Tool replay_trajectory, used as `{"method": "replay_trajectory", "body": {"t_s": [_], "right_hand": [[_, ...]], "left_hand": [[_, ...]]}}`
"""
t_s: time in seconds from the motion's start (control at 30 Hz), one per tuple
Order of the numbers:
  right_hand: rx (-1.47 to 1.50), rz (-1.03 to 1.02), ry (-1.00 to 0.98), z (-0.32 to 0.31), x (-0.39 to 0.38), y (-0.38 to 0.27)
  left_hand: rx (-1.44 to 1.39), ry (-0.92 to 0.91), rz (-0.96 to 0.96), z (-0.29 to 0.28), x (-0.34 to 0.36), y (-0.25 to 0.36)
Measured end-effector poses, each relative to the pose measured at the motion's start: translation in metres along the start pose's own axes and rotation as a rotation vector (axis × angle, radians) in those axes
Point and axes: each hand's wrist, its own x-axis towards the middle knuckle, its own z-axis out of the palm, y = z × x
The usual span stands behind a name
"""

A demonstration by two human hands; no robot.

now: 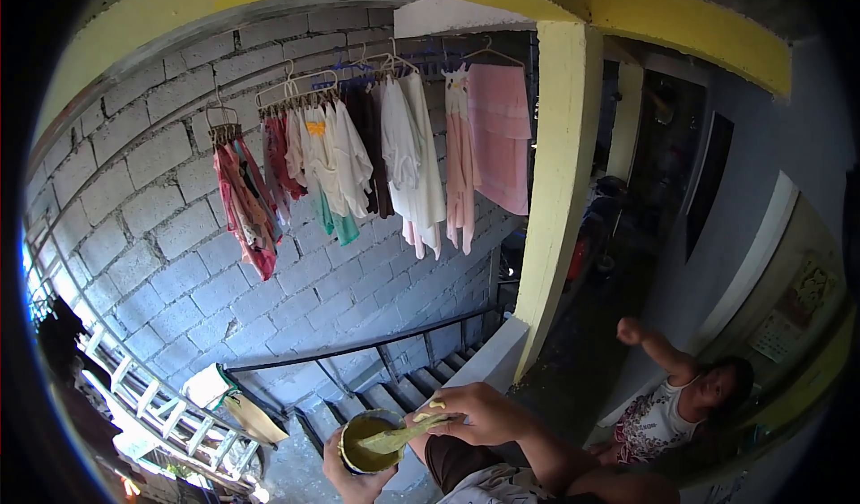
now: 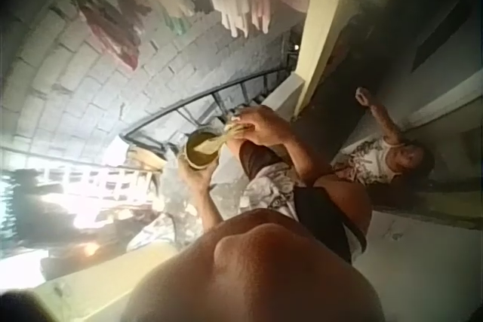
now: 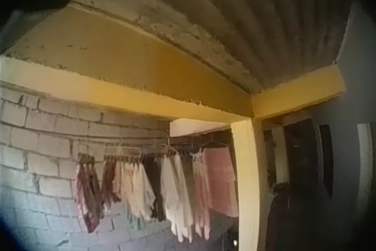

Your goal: Painting a concrete beam or ceiling using yellow paint and a paintbrush.

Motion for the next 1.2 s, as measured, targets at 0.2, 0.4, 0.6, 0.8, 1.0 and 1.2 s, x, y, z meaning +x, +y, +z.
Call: {"method": "replay_trajectory", "body": {"t_s": [0.2, 0.4, 0.6, 0.8, 1.0, 1.2], "right_hand": [[-0.145, 0.005, -0.151, -0.001, 0.004, -0.004], [-0.173, 0.036, -0.194, 0.004, 0.007, -0.004], [-0.235, 0.078, -0.197, 0.003, 0.017, -0.014], [-0.140, 0.031, -0.061, 0.013, 0.027, -0.006], [-0.067, 0.043, -0.068, 0.011, 0.032, -0.002], [0.170, 0.039, -0.065, 0.016, 0.035, 0.009]], "left_hand": [[0.100, 0.035, 0.122, -0.001, 0.006, 0.005], [0.118, 0.037, 0.143, -0.003, 0.009, -0.001], [0.199, 0.051, 0.243, -0.003, 0.015, 0.000], [0.189, 0.123, 0.197, 0.002, 0.021, 0.001], [0.074, 0.210, 0.044, -0.001, 0.030, -0.001], [0.035, 0.230, 0.032, -0.008, 0.039, -0.004]]}}
